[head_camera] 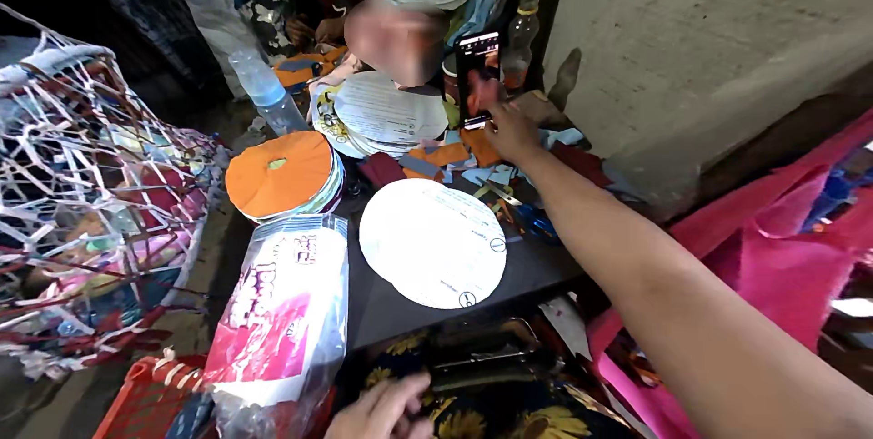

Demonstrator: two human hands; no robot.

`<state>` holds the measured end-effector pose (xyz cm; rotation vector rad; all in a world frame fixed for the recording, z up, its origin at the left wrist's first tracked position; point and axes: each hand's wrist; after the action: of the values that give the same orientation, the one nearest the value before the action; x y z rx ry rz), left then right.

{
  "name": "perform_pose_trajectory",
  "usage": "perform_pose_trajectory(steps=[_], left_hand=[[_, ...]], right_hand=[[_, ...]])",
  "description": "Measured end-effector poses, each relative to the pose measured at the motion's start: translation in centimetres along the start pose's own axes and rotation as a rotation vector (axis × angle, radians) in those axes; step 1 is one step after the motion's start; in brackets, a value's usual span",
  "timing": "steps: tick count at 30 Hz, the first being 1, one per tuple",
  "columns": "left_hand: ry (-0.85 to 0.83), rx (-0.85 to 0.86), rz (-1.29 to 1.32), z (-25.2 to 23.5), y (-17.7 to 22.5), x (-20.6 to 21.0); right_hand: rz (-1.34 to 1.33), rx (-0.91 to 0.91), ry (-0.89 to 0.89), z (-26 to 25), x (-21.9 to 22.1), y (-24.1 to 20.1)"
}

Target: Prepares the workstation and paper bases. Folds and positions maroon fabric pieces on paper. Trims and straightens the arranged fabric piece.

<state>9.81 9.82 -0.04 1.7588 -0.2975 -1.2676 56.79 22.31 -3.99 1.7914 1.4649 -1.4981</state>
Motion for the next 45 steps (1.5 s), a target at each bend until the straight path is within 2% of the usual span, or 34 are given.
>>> perform_pose_trajectory(steps=[4,6,7,9,10,11,15,22,29,37,45], left_hand=[[0.428,0.342,-0.152,-8.4,-2.7,1.2],[0.593,0.364,-0.232,-11.9,-4.7,1.4],[0.639,0.318,-0.288,-13.2,-5.7,1.5],[0.549,0.062,-0.345,-14.5,-6.3,1.4],[0.496,-0.029,-0.343,-14.8,-6.4,1.4],[0.478,-0.049,-0.359,-14.9,-6.5,1.5],[0.453,0.033,-0.437,-14.2,-6.9,2.2],[0.413,0.039,-0.497,-14.0,-7.2,2.4],[0.283,-0.072,-0.496,-14.1,-7.0,2.2],[0.258,-0.087,-0.507,-14.0,-6.8,2.2],[0.252,-0.096,-0.517,-14.0,-6.8,2.2]], right_hand=[[0.031,-0.012,-0.005,-0.2,0.3,0.2],[0.038,-0.007,-0.017,-0.3,0.4,0.3],[0.042,0.003,-0.036,-0.4,0.4,0.3],[0.045,0.014,-0.059,-0.5,0.5,0.3],[0.048,0.018,-0.062,-0.6,0.5,0.2],[0.053,0.025,-0.062,-0.7,0.5,0.2],[0.050,0.083,-0.082,-0.6,0.2,-0.1],[-0.001,0.095,0.004,-0.2,0.1,-0.3],[-0.088,0.098,0.092,0.4,-0.2,-0.1],[0.002,0.098,0.244,0.4,0.2,0.6],[0.005,0.111,0.256,0.1,0.5,1.0]])
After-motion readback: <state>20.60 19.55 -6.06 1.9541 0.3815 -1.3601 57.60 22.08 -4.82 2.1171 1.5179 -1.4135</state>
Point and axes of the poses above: each hand's wrist, its own z-axis away from the middle knuckle, its own x-axis out of the palm, y = z × x, and after that the axes turned 10 degrees about z, right-handed
